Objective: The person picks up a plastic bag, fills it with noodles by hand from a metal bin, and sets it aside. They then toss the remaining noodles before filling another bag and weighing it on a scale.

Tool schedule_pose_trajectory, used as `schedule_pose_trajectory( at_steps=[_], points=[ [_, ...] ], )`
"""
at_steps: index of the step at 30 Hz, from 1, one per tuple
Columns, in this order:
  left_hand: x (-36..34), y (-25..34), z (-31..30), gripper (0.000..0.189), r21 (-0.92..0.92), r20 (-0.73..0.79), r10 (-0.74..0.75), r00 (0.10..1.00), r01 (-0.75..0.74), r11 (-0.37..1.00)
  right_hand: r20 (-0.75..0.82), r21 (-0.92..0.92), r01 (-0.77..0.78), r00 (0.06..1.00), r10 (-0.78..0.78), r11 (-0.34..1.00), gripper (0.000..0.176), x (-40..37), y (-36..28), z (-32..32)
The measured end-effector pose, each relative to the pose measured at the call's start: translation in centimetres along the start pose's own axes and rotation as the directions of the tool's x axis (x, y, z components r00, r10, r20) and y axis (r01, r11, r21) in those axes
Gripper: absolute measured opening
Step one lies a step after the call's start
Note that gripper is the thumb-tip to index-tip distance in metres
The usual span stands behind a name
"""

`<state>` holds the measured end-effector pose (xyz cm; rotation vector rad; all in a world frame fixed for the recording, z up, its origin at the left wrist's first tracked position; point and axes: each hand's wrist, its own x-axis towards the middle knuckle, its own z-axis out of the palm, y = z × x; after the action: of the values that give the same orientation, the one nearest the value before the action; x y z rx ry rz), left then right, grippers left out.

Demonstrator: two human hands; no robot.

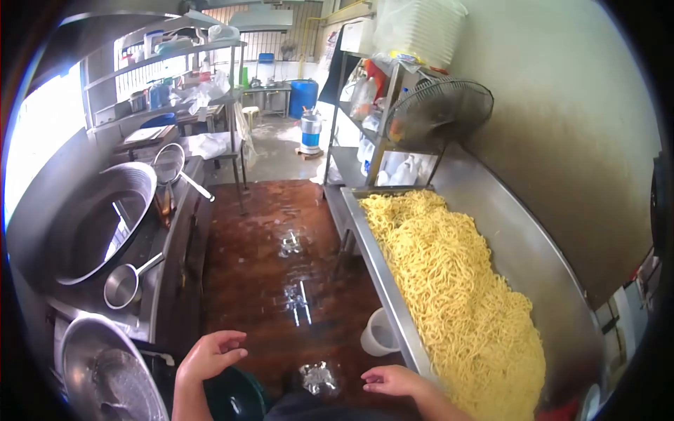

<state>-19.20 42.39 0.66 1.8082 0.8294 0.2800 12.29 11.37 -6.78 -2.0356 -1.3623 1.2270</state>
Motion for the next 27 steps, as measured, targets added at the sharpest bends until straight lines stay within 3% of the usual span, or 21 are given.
schedule_pose_trajectory(
  at_steps=[4, 8, 11, 13, 15, 17, 20, 23, 25, 27],
  points=[
    [7.1, -0.7, -1.9, 0.041, 0.006, -0.021, 0.019, 1.000, -0.019, 1.000, -0.156, -0.020, -0.027, 0.987, 0.023, 0.999, 0.051, 6.1, -1.0, -5.3],
    [16.3, 0.2, -5.2, 0.040, 0.009, -0.062, 0.021, 0.998, -0.020, 1.000, -0.127, -0.139, -0.055, 0.991, 0.037, 0.989, 0.051, 14.5, -1.5, -10.4],
    [23.5, 2.0, -7.7, 0.039, 0.043, -0.006, 0.005, 1.000, -0.005, 0.999, -0.087, -0.222, -0.013, 0.996, -0.006, 0.975, 0.052, 20.2, -4.1, -14.4],
    [29.3, 2.0, -9.0, 0.039, 0.060, 0.032, 0.044, 0.999, -0.046, 0.997, -0.100, -0.148, -0.067, 0.994, 0.053, 0.987, 0.051, 22.5, -7.2, -18.1],
    [34.3, 2.8, -9.4, 0.040, 0.084, 0.100, 0.074, 0.992, -0.082, 0.993, -0.268, 0.014, -0.061, 0.961, 0.062, 0.998, 0.050, 23.6, -7.6, -20.7],
    [38.9, 4.9, -9.0, 0.041, 0.079, 0.146, 0.098, 0.984, -0.110, 0.991, -0.345, 0.118, -0.147, 0.921, 0.179, 0.982, 0.048, 23.7, -6.3, -23.7],
    [43.8, 6.9, -7.3, 0.042, 0.024, 0.270, 0.102, 0.957, -0.112, 0.993, -0.542, 0.102, -0.327, 0.773, 0.328, 0.940, 0.049, 22.4, -1.8, -27.6],
    [48.1, 7.0, -5.7, 0.044, -0.013, 0.345, 0.087, 0.935, -0.087, 0.996, -0.722, 0.023, -0.520, 0.582, 0.373, 0.854, 0.049, 22.0, 3.5, -32.0],
    [50.1, 6.8, -4.6, 0.045, -0.001, 0.393, 0.067, 0.917, -0.072, 0.997, -0.864, -0.140, -0.694, 0.434, 0.255, 0.706, 0.047, 22.7, 7.8, -34.7],
    [52.1, 7.3, -4.1, 0.046, -0.026, 0.395, 0.014, 0.919, -0.004, 1.000, -0.885, -0.071, -0.865, 0.285, 0.369, 0.497, 0.045, 24.0, 10.9, -37.7]
  ],
)
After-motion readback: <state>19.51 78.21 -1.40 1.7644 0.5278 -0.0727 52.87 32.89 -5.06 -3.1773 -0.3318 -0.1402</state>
